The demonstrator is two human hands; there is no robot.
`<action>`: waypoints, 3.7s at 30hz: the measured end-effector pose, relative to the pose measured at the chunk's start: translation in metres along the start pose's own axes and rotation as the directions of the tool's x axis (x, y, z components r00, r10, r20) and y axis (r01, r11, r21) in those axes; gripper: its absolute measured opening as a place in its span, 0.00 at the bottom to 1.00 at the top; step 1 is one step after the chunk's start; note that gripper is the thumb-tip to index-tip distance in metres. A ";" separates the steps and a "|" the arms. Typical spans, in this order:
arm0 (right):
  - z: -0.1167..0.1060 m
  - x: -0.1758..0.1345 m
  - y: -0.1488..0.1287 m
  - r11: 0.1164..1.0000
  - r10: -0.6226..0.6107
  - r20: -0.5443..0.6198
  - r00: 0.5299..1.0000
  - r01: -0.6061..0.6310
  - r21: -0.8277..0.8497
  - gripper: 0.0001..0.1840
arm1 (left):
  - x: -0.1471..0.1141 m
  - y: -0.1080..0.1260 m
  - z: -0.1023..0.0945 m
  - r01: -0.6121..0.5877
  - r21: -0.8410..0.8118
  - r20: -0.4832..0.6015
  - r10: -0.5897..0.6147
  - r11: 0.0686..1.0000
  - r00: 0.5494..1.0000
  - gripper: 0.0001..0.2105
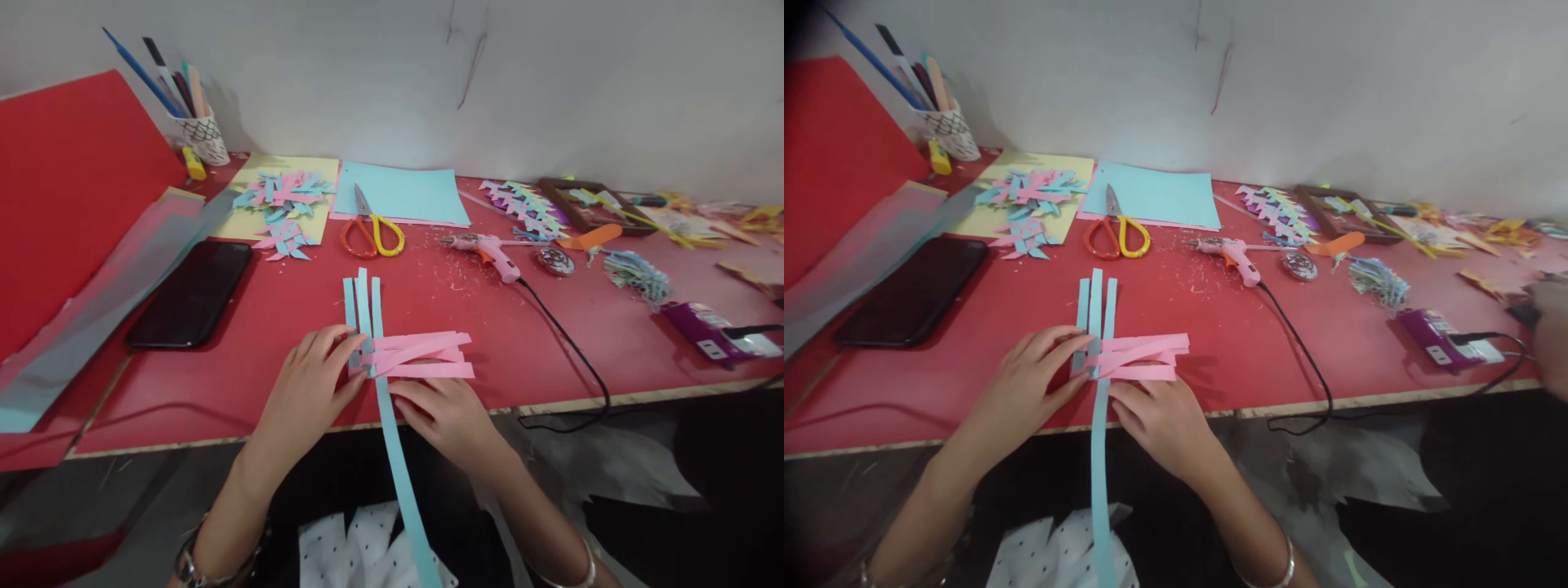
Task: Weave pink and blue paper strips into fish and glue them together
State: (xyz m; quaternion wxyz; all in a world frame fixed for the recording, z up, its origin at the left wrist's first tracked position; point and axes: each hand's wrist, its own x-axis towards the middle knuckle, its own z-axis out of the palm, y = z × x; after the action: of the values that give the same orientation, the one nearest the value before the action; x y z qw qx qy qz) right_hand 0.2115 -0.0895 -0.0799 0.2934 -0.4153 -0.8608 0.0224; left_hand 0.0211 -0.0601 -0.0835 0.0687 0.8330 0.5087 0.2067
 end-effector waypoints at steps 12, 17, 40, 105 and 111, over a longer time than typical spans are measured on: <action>-0.003 -0.005 -0.001 0.929 0.344 -0.369 0.864 -0.369 0.001 0.08 | 0.001 0.003 -0.001 0.007 0.086 0.047 -0.011 0.996 0.999 0.16; -0.009 -0.007 0.000 0.900 0.197 -0.511 0.837 -0.361 -0.244 0.12 | 0.001 0.003 0.001 -0.039 0.100 0.064 0.033 0.994 0.997 0.18; -0.013 0.020 0.019 0.914 0.351 0.384 0.854 -0.223 -0.340 0.24 | 0.006 -0.004 0.002 -0.213 0.162 0.171 0.185 0.963 0.968 0.21; -0.031 0.072 0.033 0.901 0.233 0.337 0.912 -0.333 0.279 0.06 | 0.028 0.020 -0.002 0.235 -0.145 0.170 -0.210 0.961 0.963 0.15; -0.041 0.077 0.033 0.968 0.191 0.498 0.846 -0.247 0.049 0.07 | 0.026 0.018 0.000 0.197 -0.185 0.130 -0.175 0.963 0.976 0.13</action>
State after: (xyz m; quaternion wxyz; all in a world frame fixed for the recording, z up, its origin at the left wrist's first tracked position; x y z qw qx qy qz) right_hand 0.2189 -0.0198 -0.0175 0.0844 -0.4747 -0.8511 0.2078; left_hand 0.0463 -0.0464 -0.0704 0.1984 0.7808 0.5572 0.2014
